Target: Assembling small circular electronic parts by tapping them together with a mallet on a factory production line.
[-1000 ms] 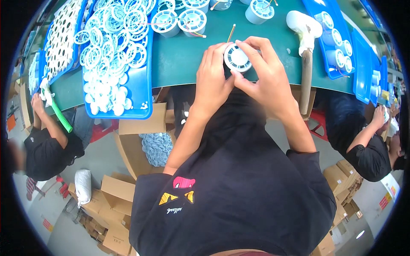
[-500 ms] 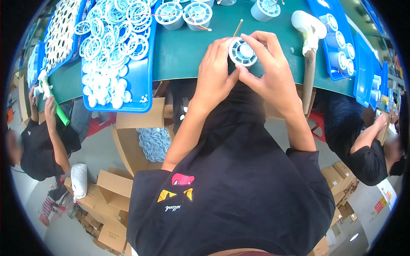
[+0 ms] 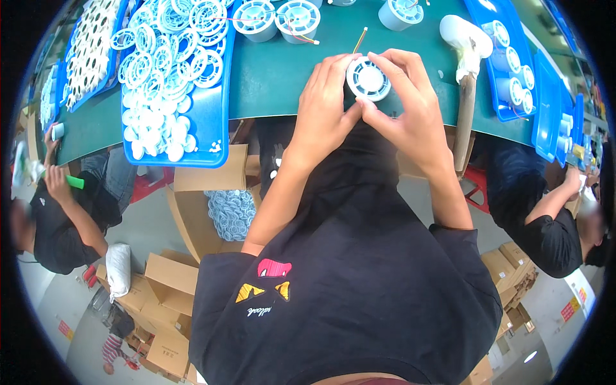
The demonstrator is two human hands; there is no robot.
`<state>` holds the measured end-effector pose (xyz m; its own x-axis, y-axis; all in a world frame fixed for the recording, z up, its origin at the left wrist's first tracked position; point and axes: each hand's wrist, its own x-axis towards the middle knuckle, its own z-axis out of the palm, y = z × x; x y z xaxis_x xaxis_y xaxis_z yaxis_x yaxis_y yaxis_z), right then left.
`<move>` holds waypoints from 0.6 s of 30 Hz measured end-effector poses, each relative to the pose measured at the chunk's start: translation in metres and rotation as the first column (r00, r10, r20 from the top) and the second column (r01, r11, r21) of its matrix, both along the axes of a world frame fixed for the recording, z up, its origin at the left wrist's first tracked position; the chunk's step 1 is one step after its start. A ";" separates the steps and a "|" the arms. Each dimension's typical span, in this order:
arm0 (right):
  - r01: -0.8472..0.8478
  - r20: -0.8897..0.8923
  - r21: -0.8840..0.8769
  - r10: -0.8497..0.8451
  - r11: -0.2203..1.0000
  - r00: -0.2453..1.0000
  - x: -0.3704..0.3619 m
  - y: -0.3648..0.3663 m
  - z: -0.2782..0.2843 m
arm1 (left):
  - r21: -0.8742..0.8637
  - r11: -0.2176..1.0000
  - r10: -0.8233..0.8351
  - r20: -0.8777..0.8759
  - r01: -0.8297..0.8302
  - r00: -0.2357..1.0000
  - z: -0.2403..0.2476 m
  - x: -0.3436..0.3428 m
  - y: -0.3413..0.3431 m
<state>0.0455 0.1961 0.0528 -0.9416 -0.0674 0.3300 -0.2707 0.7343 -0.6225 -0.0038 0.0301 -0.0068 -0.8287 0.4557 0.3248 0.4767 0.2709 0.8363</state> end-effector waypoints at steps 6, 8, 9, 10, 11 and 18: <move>0.021 -0.064 0.023 -0.020 1.000 0.998 -0.004 0.000 -0.002 | 0.010 1.000 0.009 0.007 -0.009 1.000 0.000 0.000 0.002; -0.012 -0.054 0.030 0.014 0.999 0.998 -0.006 0.002 -0.001 | 0.001 1.000 0.007 0.024 -0.007 1.000 0.000 0.000 0.001; -0.044 -0.043 0.038 0.045 0.998 0.998 -0.006 0.003 0.000 | 0.004 1.000 0.004 0.015 -0.004 1.000 -0.001 -0.001 0.000; -0.045 -0.042 0.038 0.046 0.998 0.998 -0.006 0.003 0.001 | 0.007 1.000 0.000 0.005 0.000 1.000 -0.002 -0.001 0.000; -0.059 -0.027 0.053 0.061 0.997 0.998 -0.007 0.003 0.004 | 0.007 1.000 0.000 0.006 -0.001 1.000 -0.001 0.000 -0.001; -0.027 -0.008 0.020 0.027 0.999 1.000 -0.005 0.002 0.000 | -0.012 1.000 -0.003 -0.015 0.002 1.000 -0.004 -0.001 0.000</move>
